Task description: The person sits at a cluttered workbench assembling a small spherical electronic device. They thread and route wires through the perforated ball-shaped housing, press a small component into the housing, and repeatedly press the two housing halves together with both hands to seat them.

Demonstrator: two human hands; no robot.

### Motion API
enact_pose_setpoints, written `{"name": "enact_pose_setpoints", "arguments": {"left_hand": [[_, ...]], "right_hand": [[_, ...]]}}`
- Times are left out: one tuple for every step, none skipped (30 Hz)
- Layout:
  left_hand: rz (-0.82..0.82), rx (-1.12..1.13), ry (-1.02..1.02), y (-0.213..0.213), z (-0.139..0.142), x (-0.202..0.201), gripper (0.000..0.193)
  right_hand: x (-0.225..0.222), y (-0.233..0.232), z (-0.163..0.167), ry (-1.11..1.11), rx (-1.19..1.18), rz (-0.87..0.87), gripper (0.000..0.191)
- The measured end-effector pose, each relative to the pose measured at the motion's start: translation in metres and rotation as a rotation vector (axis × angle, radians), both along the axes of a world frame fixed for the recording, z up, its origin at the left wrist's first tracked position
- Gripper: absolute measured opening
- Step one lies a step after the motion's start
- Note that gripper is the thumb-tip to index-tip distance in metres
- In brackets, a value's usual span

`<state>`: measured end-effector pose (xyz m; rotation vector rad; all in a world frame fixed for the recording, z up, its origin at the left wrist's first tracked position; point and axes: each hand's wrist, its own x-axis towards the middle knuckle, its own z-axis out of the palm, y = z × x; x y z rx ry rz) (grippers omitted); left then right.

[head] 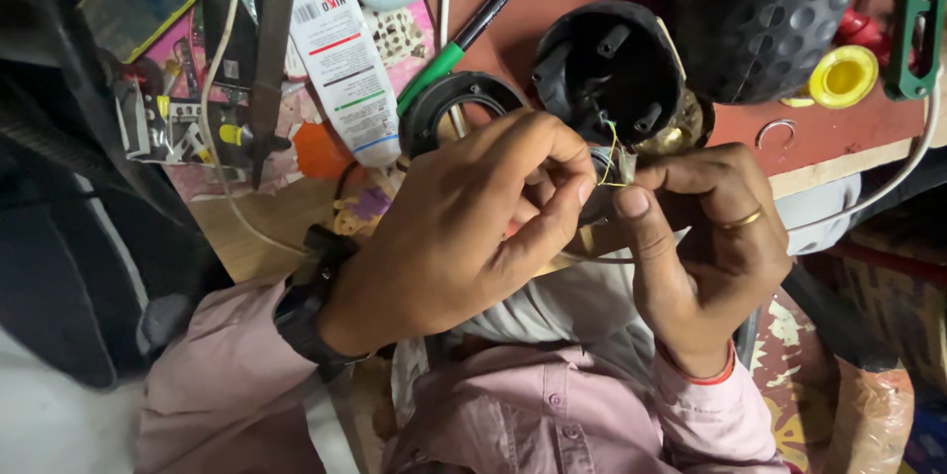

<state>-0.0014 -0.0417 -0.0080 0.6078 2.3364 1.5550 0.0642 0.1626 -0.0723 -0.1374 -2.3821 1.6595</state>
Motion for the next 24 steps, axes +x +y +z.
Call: {"name": "enact_pose_setpoints", "arguments": {"left_hand": [[-0.003, 0.004, -0.003, 0.0, 0.0, 0.0, 0.014], [-0.007, 0.005, 0.011, -0.001, 0.0, 0.0, 0.014], [-0.011, 0.006, 0.026, -0.001, 0.0, 0.0, 0.014], [-0.015, 0.007, 0.041, -0.002, 0.0, 0.001, 0.014], [-0.021, 0.009, 0.038, -0.003, 0.0, 0.001, 0.015], [-0.027, 0.01, 0.036, -0.003, 0.0, 0.001, 0.015], [-0.034, 0.011, 0.032, -0.004, 0.0, 0.002, 0.016], [-0.035, 0.01, 0.049, -0.005, 0.0, 0.002, 0.017], [-0.034, 0.009, 0.066, -0.005, 0.0, 0.003, 0.018], [-0.034, 0.008, 0.082, -0.005, 0.0, 0.003, 0.019], [-0.038, 0.003, 0.098, -0.005, 0.0, 0.003, 0.02], [-0.041, -0.002, 0.11, -0.005, 0.0, 0.003, 0.02], [-0.041, -0.001, 0.121, -0.005, 0.0, 0.003, 0.02], [-0.04, -0.001, 0.132, -0.005, 0.001, 0.003, 0.021], [-0.035, 0.005, 0.142, -0.004, 0.001, 0.002, 0.021], [-0.032, 0.012, 0.153, -0.004, 0.001, 0.002, 0.022], [-0.037, 0.024, 0.158, -0.003, 0.001, 0.002, 0.023], [-0.041, 0.036, 0.163, -0.003, 0.002, 0.001, 0.023], [-0.045, 0.047, 0.166, -0.004, 0.002, 0.001, 0.024], [-0.047, 0.043, 0.174, -0.004, 0.002, 0.001, 0.024], [-0.049, 0.039, 0.181, -0.004, 0.002, 0.0, 0.024], [-0.051, 0.034, 0.189, -0.004, 0.002, 0.0, 0.025], [-0.049, 0.037, 0.192, -0.004, 0.001, 0.0, 0.025], [-0.048, 0.041, 0.195, -0.005, 0.001, 0.001, 0.025]], "right_hand": [[-0.001, -0.002, 0.003, -0.009, -0.025, -0.006, 0.011], [-0.002, -0.004, 0.004, -0.017, -0.051, -0.011, 0.011], [-0.002, -0.006, 0.005, -0.024, -0.077, -0.016, 0.01], [-0.001, -0.007, 0.005, 0.009, -0.031, 0.003, 0.01], [-0.001, -0.008, 0.004, 0.043, 0.013, 0.024, 0.011], [-0.001, -0.009, 0.004, 0.062, -0.015, 0.008, 0.013], [-0.001, -0.01, 0.003, 0.082, -0.042, -0.007, 0.016], [-0.002, -0.011, 0.002, 0.086, -0.14, -0.058, 0.022], [-0.003, -0.012, 0.003, 0.125, -0.115, -0.062, 0.025], [-0.003, -0.014, 0.003, 0.165, -0.089, -0.066, 0.027], [-0.005, -0.014, 0.004, 0.24, 0.061, -0.021, 0.026], [-0.005, -0.016, 0.004, 0.262, 0.147, 0.004, 0.026], [-0.006, -0.016, 0.005, 0.287, 0.232, 0.027, 0.026], [-0.006, -0.017, 0.006, 0.266, 0.255, 0.023, 0.026], [-0.006, -0.018, 0.006, 0.248, 0.266, 0.016, 0.026], [-0.004, -0.018, 0.006, 0.229, 0.277, 0.01, 0.026], [-0.003, -0.018, 0.005, 0.214, 0.276, 0.001, 0.025], [-0.002, -0.018, 0.004, 0.192, 0.261, -0.003, 0.024], [0.0, -0.018, 0.002, 0.17, 0.247, -0.007, 0.023], [0.001, -0.018, 0.0, 0.142, 0.22, -0.008, 0.021], [0.003, -0.018, -0.003, 0.13, 0.203, -0.005, 0.02], [0.004, -0.018, -0.005, 0.119, 0.185, -0.003, 0.018], [0.004, -0.018, -0.007, 0.125, 0.175, 0.004, 0.017], [0.005, -0.018, -0.008, 0.127, 0.171, 0.01, 0.017]]}}
